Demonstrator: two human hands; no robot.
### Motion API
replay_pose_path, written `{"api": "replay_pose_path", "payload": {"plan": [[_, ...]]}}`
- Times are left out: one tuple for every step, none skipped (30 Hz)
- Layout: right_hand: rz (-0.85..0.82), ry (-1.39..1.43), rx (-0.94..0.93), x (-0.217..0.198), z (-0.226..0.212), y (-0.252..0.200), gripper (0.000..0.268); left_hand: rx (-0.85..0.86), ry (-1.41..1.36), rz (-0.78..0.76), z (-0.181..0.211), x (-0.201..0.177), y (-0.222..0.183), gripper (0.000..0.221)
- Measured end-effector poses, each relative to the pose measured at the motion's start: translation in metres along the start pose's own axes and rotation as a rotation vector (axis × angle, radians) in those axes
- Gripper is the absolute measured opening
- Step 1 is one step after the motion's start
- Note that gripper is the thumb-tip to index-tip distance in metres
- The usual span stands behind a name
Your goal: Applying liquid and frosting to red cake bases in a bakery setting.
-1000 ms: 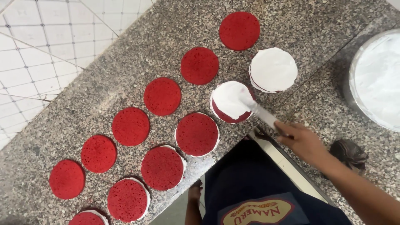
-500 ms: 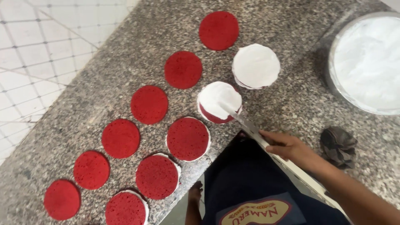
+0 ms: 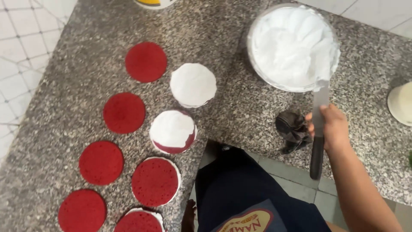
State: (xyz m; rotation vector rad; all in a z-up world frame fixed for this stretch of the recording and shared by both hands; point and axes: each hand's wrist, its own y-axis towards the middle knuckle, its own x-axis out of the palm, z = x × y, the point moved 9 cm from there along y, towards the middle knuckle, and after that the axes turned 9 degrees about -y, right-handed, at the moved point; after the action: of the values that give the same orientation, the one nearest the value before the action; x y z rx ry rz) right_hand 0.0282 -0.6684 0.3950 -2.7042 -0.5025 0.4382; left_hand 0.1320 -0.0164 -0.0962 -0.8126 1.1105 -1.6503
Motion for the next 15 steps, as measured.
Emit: {"api": "replay_pose_path", "payload": {"plan": [[0.011,0.007,0.003,0.008,-0.011,-0.01,0.04,0.001,0.013,-0.003,0.005,0.003,0.008,0.071],[-0.027,-0.08,0.088,0.021,-0.014,-0.021,0.043,-0.04,0.057,-0.008,0.005,0.006,0.016,0.071],[-0.067,-0.168,0.174,0.032,-0.016,-0.033,0.047,-0.084,0.099,-0.011,0.003,0.009,0.022,0.072],[-0.059,-0.161,0.179,0.037,-0.02,-0.039,0.047,-0.085,0.11,-0.013,0.005,0.012,0.026,0.072],[-0.183,-0.178,0.167,0.055,-0.025,-0.046,0.05,-0.145,0.171,-0.014,0.006,0.012,0.032,0.072],[-0.308,-0.194,0.155,0.073,-0.03,-0.054,0.054,-0.206,0.231,-0.015,0.007,0.012,0.036,0.073],[-0.296,-0.182,0.153,0.071,-0.023,-0.045,0.054,-0.199,0.246,-0.017,0.01,0.012,0.038,0.073],[-0.179,-0.393,-0.059,0.062,-0.034,-0.033,0.057,-0.149,0.227,-0.052,0.016,0.014,0.04,0.073],[-0.063,-0.61,-0.266,0.054,-0.044,-0.027,0.06,-0.109,0.201,-0.088,0.012,0.018,0.038,0.073],[-0.055,-0.609,-0.259,0.055,-0.04,-0.018,0.06,-0.112,0.211,-0.091,0.015,0.019,0.036,0.073],[0.107,-0.858,-0.472,0.054,-0.057,-0.016,0.058,-0.088,0.163,-0.132,0.02,0.026,0.034,0.07],[0.27,-1.104,-0.686,0.059,-0.071,-0.018,0.057,-0.064,0.115,-0.173,0.025,0.033,0.032,0.067],[0.269,-1.105,-0.685,0.058,-0.067,-0.024,0.057,-0.066,0.115,-0.173,0.024,0.032,0.034,0.067],[0.261,-1.166,-0.642,0.057,-0.06,-0.027,0.058,0.032,0.101,-0.25,0.032,0.039,0.035,0.064],[0.252,-1.224,-0.601,0.057,-0.053,-0.029,0.059,0.132,0.085,-0.325,0.041,0.045,0.035,0.063]]}}
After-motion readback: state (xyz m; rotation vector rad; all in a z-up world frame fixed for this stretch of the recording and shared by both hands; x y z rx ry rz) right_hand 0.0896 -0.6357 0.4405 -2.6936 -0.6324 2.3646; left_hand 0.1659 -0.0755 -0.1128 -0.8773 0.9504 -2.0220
